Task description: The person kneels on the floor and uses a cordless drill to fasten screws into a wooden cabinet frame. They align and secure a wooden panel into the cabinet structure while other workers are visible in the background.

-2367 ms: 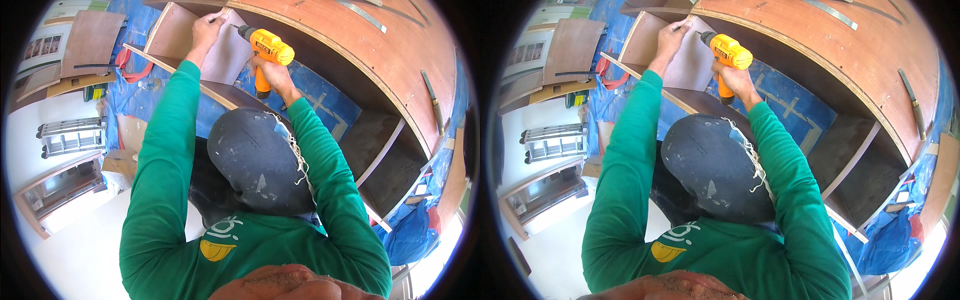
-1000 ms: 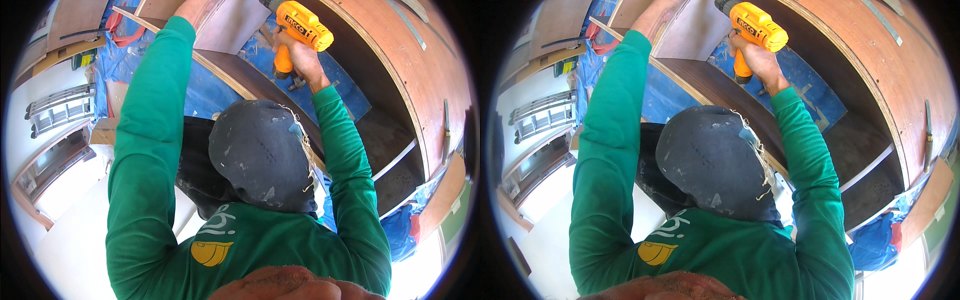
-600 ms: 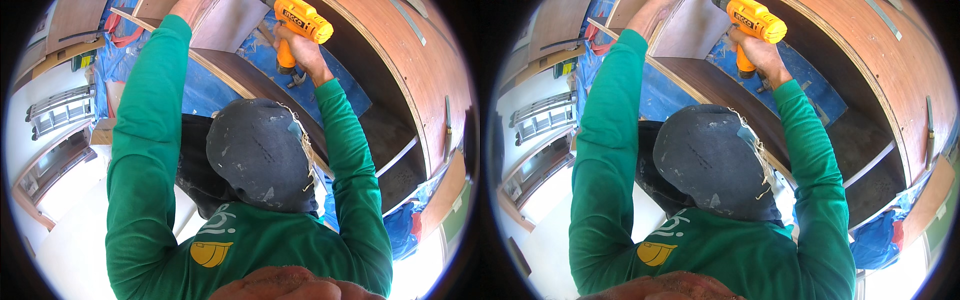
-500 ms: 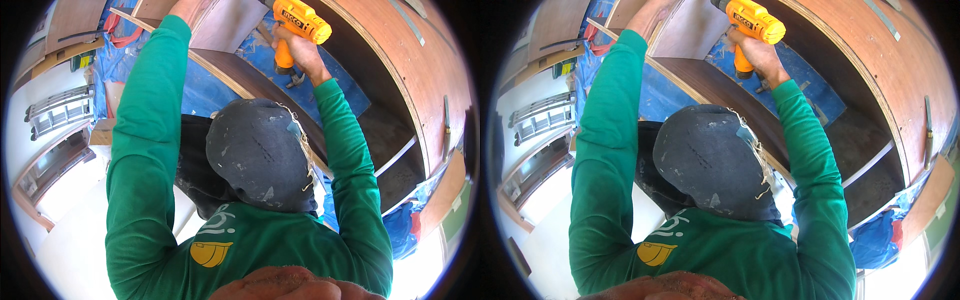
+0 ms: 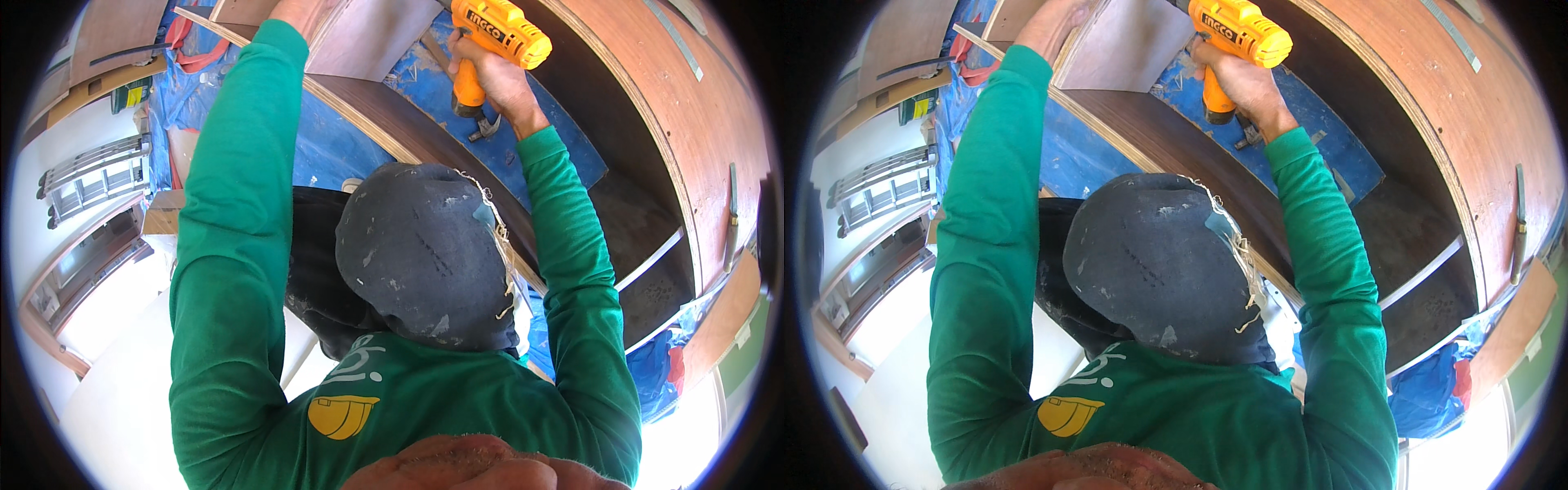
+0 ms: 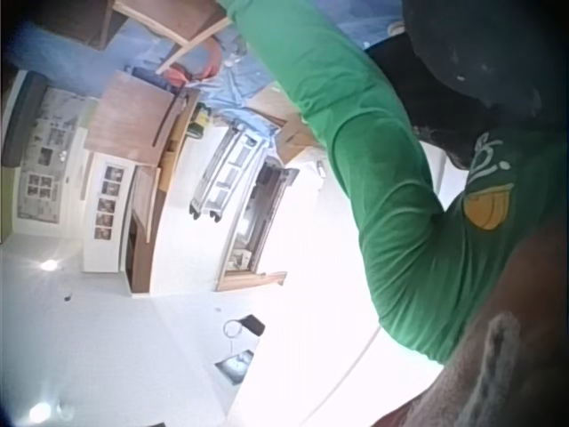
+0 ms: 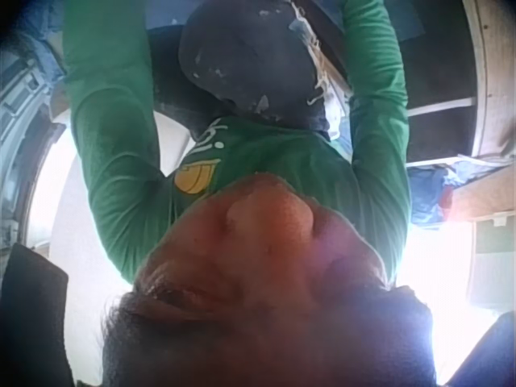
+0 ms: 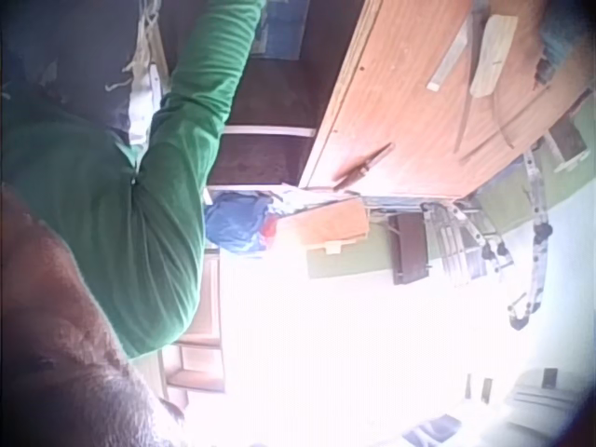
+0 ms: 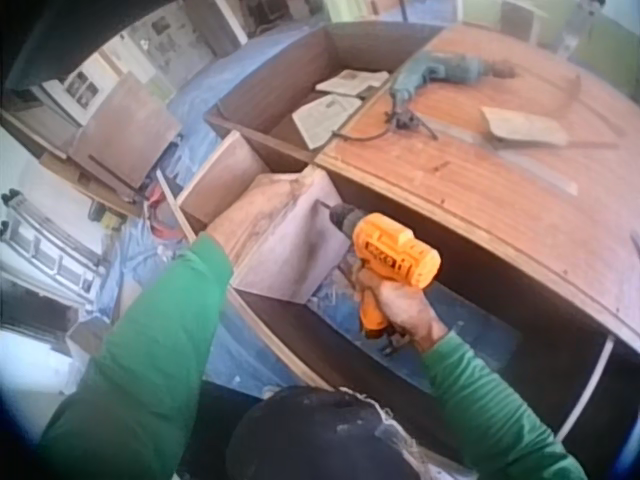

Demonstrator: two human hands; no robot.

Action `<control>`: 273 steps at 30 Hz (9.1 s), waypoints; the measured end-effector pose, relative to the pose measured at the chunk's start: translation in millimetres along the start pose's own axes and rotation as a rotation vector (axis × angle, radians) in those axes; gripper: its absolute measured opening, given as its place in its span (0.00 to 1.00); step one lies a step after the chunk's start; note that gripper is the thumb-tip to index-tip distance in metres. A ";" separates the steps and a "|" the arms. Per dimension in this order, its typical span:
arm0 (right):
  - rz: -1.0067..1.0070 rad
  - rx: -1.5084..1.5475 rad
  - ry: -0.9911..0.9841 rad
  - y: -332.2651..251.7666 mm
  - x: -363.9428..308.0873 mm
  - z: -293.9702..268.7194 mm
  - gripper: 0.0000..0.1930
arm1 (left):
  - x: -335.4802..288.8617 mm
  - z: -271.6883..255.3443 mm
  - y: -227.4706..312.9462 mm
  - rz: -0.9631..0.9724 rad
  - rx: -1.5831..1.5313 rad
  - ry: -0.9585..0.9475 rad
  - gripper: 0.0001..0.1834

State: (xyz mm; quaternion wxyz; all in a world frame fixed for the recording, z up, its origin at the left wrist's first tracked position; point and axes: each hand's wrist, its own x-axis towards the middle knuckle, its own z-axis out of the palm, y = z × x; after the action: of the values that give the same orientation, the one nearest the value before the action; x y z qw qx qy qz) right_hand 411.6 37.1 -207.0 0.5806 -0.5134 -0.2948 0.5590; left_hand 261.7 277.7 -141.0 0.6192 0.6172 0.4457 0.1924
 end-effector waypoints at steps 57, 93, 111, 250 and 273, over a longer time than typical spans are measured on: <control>-0.551 -0.760 -0.169 -13.5 51.7 -56.8 0.26 | -2.1 -1.3 -2.1 -0.008 0.208 0.061 0.27; -0.106 -1.542 0.427 -177.8 -155.2 -265.2 0.18 | -139.0 -112.6 -43.9 0.068 0.964 0.026 0.24; 0.015 -1.527 0.323 -177.3 -137.0 -296.7 0.18 | -139.3 -104.0 -33.5 0.001 1.007 0.129 0.22; -0.836 -0.772 -0.271 -47.7 -134.5 0.3 0.18 | -217.1 62.9 -89.4 0.087 -1.129 0.064 0.14; -0.524 -0.813 -0.382 -73.4 -109.3 -2.3 0.18 | -194.7 83.0 -72.5 0.012 -1.335 0.235 0.12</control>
State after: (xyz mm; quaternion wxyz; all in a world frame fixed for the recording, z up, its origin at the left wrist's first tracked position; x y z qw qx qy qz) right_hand 417.1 -56.3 -114.4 0.3906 -0.4954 -0.7074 0.3188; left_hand 201.7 63.1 -160.8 0.8139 0.0800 0.2924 0.4957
